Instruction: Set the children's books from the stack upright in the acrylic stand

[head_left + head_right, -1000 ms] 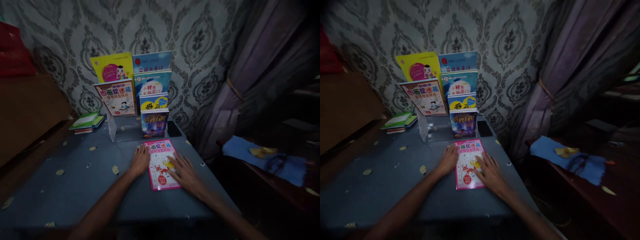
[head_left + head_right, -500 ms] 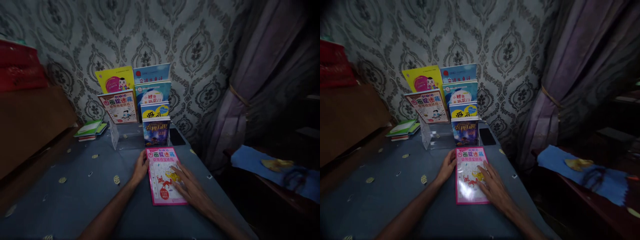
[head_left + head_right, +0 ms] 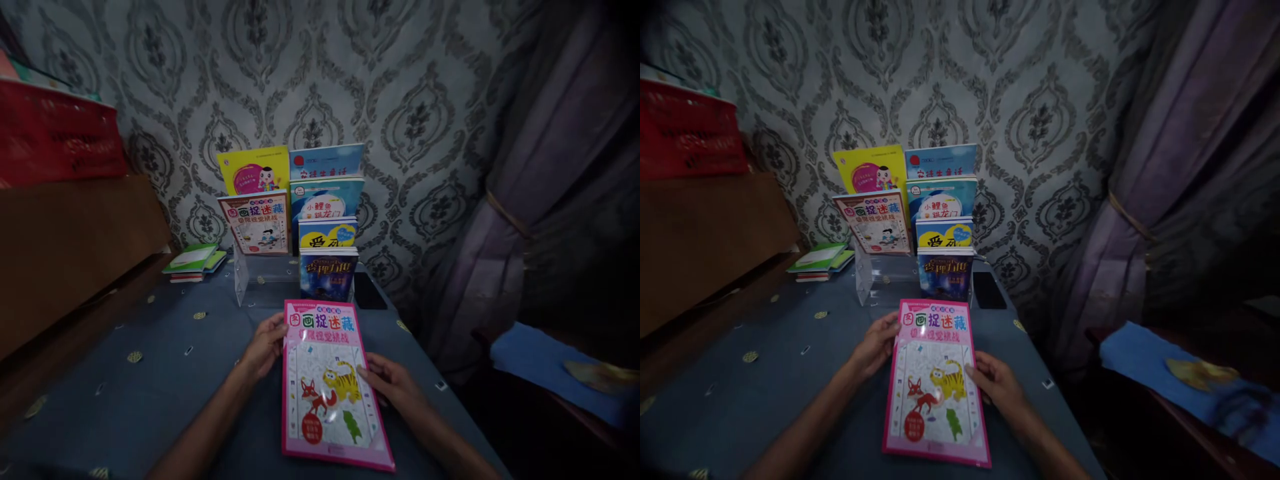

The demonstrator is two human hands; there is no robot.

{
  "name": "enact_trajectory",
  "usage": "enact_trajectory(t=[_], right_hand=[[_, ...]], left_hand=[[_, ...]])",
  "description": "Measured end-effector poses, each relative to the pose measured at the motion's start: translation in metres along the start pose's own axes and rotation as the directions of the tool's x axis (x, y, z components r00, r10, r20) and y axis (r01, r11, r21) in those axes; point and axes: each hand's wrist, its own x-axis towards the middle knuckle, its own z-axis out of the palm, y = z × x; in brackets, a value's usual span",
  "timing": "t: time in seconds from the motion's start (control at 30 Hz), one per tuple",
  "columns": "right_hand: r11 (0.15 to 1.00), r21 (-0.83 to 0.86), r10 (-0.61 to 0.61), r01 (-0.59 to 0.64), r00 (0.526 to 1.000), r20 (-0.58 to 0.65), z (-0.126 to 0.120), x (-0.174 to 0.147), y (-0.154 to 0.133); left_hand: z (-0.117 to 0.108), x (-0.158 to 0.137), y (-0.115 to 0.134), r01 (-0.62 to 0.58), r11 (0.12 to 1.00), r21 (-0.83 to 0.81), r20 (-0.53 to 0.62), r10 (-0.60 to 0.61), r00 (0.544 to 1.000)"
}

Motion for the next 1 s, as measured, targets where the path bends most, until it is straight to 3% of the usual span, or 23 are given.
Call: enact_trajectory(t=[0.1, 0.2, 0.3, 0.37, 0.47, 0.57, 0.83, 1.0], right_hand=[[1.000, 0.013, -0.015, 0.014, 0.996, 0.084, 0.015, 0.001, -0.046], [0.958, -0.139, -0.251, 0.252, 0.968, 0.023, 0.028, -0.002, -0.080], [0.841, -0.339, -0.445, 0.421, 0.895, 0.007, 0.039, -0.007, -0.084], [0.806, -0.399, -0.453, 0.437, 0.890, 0.059, 0.045, -0.011, -0.072], [0.823, -0.424, -0.345, 0.377, 0.926, 0.155, 0.049, -0.016, -0.048], [0.830, -0.422, -0.258, 0.364, 0.922, 0.289, 0.048, -0.019, -0.035], [0.840, -0.431, -0.257, 0.329, 0.942, 0.217, 0.042, -0.029, -0.034], [0.877, -0.324, -0.292, 0.355, 0.929, 0.227, 0.057, -0.030, -0.043]], left_hand=[[0.006, -0.015, 0.032, -0.131, 0.991, 0.036, -0.036, 0.133, 0.991], [0.009, -0.034, 0.062, -0.330, 0.934, 0.135, -0.074, 0.341, 0.937], [0.003, -0.057, 0.077, -0.475, 0.832, 0.286, -0.102, 0.520, 0.848], [-0.006, -0.073, 0.078, -0.485, 0.762, 0.429, -0.069, 0.562, 0.824], [-0.019, -0.096, 0.071, -0.349, 0.669, 0.657, 0.005, 0.459, 0.889], [-0.027, -0.108, 0.067, -0.264, 0.599, 0.756, 0.059, 0.340, 0.939], [-0.036, -0.109, 0.058, -0.257, 0.637, 0.727, -0.003, 0.376, 0.927], [-0.059, -0.104, 0.039, -0.209, 0.651, 0.729, 0.008, 0.298, 0.955]])
